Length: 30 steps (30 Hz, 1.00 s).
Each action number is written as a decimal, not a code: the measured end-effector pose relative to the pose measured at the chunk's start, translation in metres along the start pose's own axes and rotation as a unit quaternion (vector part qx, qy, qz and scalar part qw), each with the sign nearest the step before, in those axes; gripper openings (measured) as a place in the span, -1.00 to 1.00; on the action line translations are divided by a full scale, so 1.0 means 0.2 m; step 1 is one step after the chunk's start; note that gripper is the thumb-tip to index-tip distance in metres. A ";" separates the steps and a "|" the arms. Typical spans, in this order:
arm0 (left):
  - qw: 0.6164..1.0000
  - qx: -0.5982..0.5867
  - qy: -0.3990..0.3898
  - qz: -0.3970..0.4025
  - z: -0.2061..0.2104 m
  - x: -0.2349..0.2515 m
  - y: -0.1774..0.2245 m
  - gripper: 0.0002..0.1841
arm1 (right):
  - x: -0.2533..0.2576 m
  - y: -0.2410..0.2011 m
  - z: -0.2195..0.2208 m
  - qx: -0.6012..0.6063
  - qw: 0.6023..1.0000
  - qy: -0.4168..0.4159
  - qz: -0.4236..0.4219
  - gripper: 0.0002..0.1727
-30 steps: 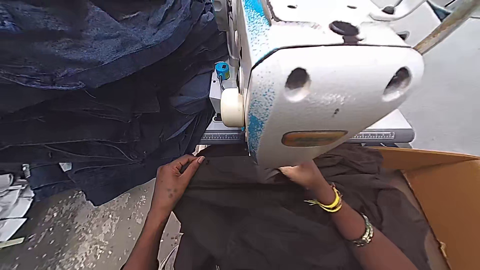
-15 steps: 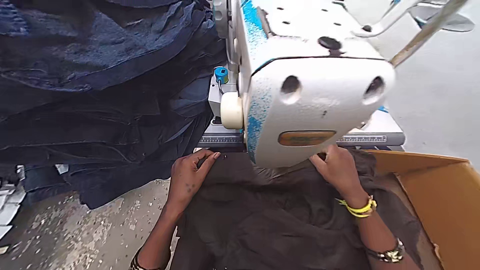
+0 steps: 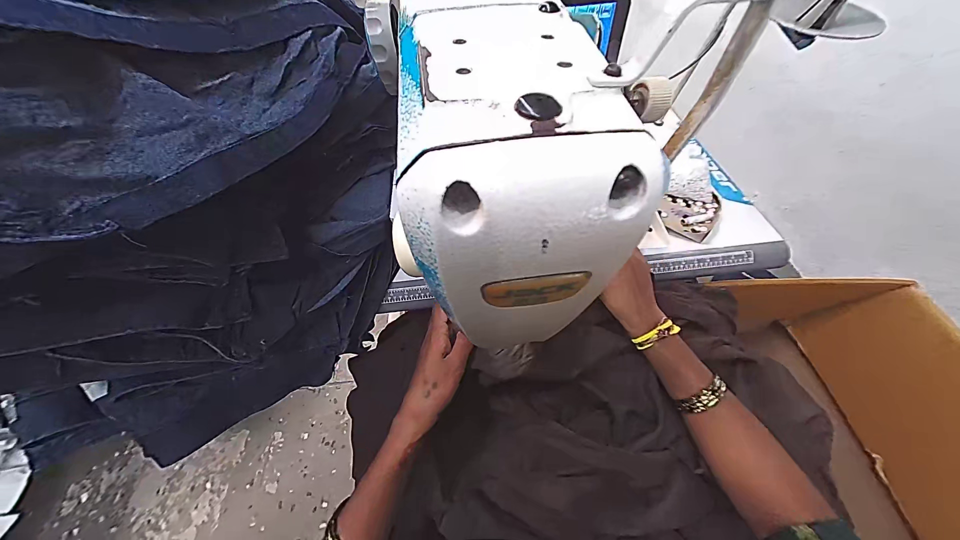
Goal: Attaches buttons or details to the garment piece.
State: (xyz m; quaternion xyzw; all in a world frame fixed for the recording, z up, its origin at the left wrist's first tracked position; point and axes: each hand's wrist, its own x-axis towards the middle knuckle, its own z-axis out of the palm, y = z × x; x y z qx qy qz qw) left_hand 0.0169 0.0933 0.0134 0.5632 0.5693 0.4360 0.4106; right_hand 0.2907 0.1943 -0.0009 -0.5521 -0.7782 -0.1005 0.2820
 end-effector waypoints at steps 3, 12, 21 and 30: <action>0.999 -0.035 0.022 0.012 0.03 0.00 -0.02 -0.45 | -0.05 0.03 -0.06 0.091 0.992 0.073 0.041 -0.81; 0.998 0.005 0.058 0.004 0.03 0.03 -0.02 -0.62 | -0.03 -0.10 -0.30 0.210 0.968 0.012 0.138 -0.86; 0.967 0.101 -0.034 0.233 -0.07 -0.24 0.07 -0.70 | -0.07 -0.52 -0.23 0.120 0.942 0.086 -0.302 -0.70; 0.981 0.117 0.068 0.136 -0.38 -0.14 -0.01 -0.77 | -0.19 -0.46 -0.26 0.336 0.935 -0.097 -0.063 -0.68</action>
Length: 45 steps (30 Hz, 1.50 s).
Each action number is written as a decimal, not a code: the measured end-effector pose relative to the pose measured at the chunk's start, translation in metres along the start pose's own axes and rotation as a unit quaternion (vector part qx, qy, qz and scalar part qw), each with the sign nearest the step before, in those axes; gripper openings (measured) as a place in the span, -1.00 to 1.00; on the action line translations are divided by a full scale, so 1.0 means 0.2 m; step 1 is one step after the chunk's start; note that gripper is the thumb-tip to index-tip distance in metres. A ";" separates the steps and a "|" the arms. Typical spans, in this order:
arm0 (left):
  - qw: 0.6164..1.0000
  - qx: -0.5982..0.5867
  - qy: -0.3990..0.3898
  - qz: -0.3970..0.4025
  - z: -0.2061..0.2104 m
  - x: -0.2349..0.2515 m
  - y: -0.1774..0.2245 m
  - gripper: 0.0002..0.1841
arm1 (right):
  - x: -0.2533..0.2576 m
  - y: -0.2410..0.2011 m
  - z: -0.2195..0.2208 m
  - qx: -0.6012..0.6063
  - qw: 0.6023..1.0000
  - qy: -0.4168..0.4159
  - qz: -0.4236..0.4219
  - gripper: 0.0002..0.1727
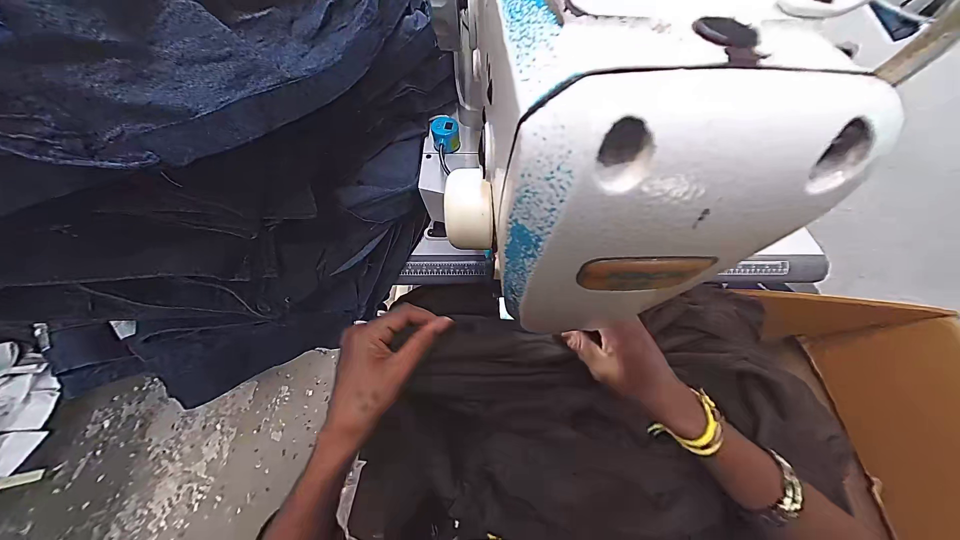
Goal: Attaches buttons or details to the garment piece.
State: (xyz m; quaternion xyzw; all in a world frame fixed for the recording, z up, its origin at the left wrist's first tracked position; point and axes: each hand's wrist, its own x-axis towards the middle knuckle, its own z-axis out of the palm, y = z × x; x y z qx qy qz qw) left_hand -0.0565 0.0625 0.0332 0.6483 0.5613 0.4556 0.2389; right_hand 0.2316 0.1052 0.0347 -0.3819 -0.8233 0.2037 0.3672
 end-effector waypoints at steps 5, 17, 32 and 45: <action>0.989 0.118 0.044 -0.082 -0.09 0.01 -0.21 -0.70 | 0.09 0.01 0.04 0.036 0.991 -0.005 0.127 -0.65; 0.979 0.200 0.002 -0.032 0.03 0.06 -0.17 -0.62 | 0.01 0.24 -0.20 -0.170 0.972 0.000 0.160 -0.60; 0.986 -0.084 -0.079 -0.117 0.37 0.11 0.09 -0.49 | 0.21 0.48 -0.17 -0.323 0.940 0.016 0.109 -0.70; 0.992 -0.030 -0.049 -0.117 0.38 0.12 0.08 -0.70 | 0.13 0.18 -0.21 -0.146 0.975 0.154 0.070 -0.76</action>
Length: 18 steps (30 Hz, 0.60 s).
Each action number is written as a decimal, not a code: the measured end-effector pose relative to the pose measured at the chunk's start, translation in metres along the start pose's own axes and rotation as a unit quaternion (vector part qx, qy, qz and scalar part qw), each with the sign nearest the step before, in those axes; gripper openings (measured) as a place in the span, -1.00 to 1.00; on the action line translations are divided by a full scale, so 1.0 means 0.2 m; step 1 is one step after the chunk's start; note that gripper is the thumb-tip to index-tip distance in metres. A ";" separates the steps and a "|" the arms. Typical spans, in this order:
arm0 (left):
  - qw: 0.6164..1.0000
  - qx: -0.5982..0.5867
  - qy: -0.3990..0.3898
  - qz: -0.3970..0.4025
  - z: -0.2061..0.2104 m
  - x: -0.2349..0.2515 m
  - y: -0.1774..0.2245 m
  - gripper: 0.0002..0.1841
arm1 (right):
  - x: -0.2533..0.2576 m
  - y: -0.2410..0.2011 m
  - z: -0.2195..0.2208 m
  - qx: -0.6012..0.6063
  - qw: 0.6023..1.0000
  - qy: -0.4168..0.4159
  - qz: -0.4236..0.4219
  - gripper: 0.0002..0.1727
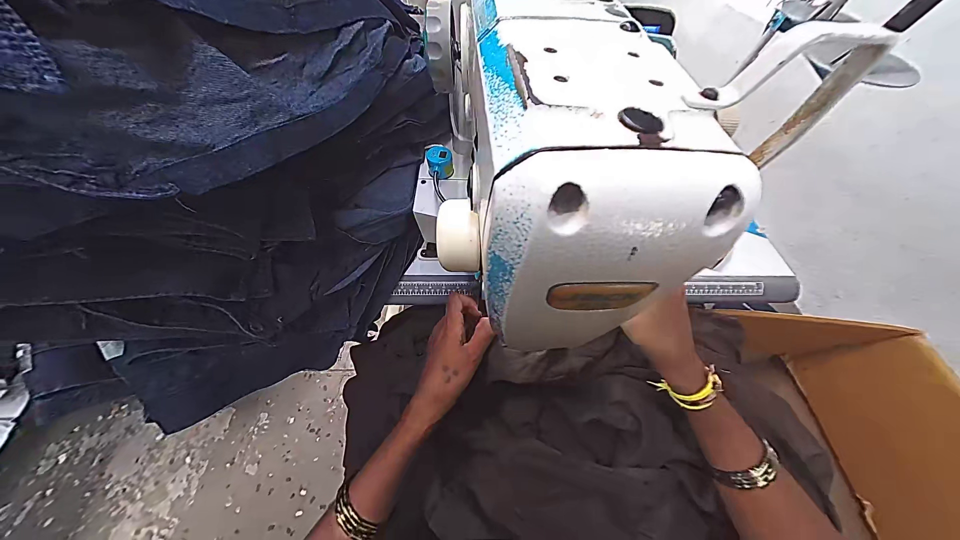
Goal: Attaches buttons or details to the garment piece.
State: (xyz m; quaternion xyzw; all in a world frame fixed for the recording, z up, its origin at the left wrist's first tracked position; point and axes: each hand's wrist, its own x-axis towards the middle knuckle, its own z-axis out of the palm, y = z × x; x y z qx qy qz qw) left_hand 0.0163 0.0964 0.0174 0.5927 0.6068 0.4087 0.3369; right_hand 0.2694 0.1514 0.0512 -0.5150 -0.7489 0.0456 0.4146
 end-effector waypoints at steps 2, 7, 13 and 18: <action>0.995 0.050 -0.008 0.089 -0.03 -0.06 0.02 -0.69 | -0.04 -0.06 0.04 -0.041 0.986 0.051 -0.152 -0.76; 0.972 0.031 -0.107 0.205 -0.08 -0.19 0.08 -0.56 | -0.11 -0.22 0.16 -0.047 0.933 0.005 -0.356 -0.72; 0.977 -0.029 -0.061 0.202 -0.19 -0.16 0.03 -0.71 | -0.18 -0.25 0.13 0.187 0.957 -0.138 -0.173 -0.70; 0.992 0.112 0.045 0.033 -0.46 -0.06 -0.21 -0.67 | -0.17 -0.19 0.15 0.132 0.983 -0.131 -0.004 -0.61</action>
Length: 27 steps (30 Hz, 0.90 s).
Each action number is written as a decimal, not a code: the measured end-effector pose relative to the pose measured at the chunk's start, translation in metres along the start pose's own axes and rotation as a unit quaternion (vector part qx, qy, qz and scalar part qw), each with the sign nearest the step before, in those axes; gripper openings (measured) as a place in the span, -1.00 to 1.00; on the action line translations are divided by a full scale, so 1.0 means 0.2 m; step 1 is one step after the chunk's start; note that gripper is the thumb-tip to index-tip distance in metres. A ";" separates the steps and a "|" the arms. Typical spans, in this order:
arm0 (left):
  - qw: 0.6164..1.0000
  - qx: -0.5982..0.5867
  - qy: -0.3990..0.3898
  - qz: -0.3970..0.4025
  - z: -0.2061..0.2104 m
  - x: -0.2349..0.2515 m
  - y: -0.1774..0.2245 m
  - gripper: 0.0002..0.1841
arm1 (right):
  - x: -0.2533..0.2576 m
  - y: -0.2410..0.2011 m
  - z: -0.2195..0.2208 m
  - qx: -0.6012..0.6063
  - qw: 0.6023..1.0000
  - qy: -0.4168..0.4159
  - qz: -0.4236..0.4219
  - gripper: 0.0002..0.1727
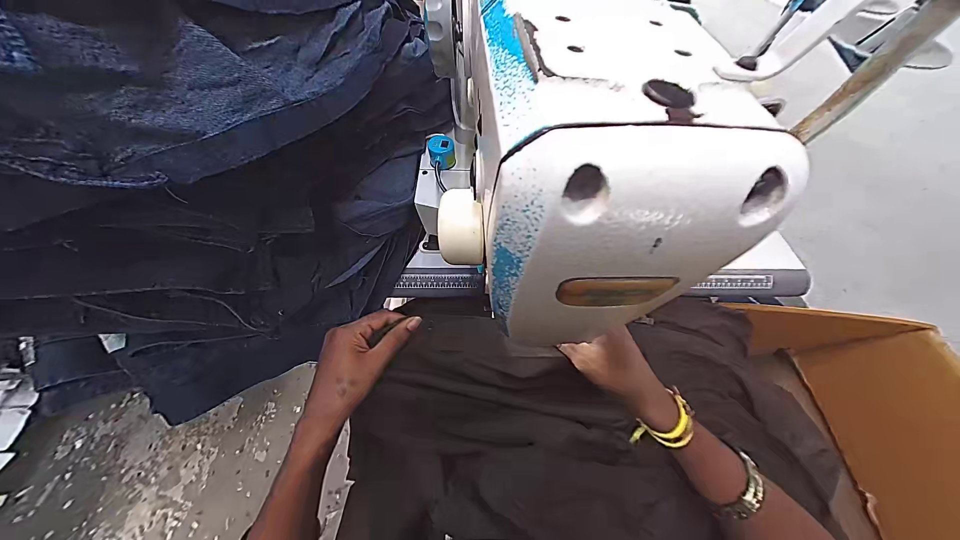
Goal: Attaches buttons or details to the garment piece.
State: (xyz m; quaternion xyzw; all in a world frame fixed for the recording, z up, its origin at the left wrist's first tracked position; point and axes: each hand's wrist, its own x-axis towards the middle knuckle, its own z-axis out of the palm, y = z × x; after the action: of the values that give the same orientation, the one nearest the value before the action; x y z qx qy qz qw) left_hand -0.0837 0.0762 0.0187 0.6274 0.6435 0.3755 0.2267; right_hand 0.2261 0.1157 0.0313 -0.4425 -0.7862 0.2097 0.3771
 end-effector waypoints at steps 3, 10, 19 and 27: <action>0.999 0.023 -0.010 -0.045 -0.01 0.00 -0.11 -0.65 | 0.06 -0.03 -0.02 0.058 0.994 -0.051 0.080 -0.59; 1.000 0.003 0.009 -0.005 0.03 0.01 -0.02 -0.66 | 0.04 0.05 -0.11 0.045 0.994 -0.048 0.082 -0.74; 0.991 -0.044 -0.107 0.070 0.22 0.04 0.01 -0.59 | 0.10 0.34 -0.22 -0.275 0.957 0.069 0.066 -0.76; 0.978 -0.182 -0.101 -0.012 0.37 0.06 0.27 -0.47 | 0.20 0.44 -0.15 -0.343 0.938 0.052 0.010 -0.79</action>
State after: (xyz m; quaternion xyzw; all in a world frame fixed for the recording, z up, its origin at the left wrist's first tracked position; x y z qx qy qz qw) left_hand 0.0065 0.0988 0.0167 0.6024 0.5461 0.4181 0.4050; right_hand 0.2830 0.1953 0.0075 -0.5631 -0.7852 -0.0923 0.2405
